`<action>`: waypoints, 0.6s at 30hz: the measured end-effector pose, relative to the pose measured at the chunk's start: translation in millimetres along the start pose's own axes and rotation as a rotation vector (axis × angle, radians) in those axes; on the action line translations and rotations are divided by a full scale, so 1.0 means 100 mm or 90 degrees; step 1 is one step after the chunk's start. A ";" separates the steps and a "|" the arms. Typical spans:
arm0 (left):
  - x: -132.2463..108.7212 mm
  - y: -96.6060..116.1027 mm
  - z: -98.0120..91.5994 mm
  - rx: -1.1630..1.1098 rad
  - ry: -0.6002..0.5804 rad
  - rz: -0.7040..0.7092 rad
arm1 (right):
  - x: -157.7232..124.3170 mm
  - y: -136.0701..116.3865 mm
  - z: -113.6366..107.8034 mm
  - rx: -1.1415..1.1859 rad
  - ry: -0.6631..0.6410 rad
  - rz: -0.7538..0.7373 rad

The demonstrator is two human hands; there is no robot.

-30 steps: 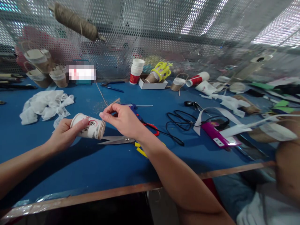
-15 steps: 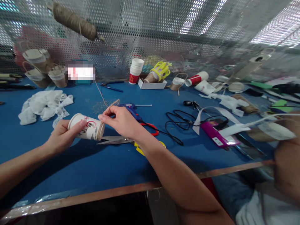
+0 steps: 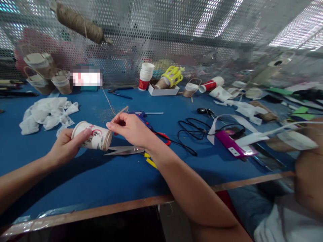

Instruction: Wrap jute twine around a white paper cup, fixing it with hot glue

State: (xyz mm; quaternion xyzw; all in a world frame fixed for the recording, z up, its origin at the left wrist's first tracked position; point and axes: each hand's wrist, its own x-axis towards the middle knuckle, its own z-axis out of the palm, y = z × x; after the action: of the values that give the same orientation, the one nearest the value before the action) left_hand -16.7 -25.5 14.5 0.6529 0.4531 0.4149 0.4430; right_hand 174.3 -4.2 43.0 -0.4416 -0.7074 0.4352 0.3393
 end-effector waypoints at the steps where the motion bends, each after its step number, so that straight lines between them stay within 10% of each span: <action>1: 0.00 0.01 0.00 -0.002 -0.001 -0.001 | 0.00 -0.01 -0.01 0.001 0.002 -0.004; 18: -0.02 0.03 0.04 -0.115 0.022 -0.058 | 0.04 0.06 0.03 0.086 0.011 0.057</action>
State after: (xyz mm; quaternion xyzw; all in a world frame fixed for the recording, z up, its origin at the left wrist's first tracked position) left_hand -12.9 -28.8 15.8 0.5821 0.4506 0.4445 0.5104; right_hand 172.2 -0.4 36.6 -0.4525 -0.6533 0.4927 0.3545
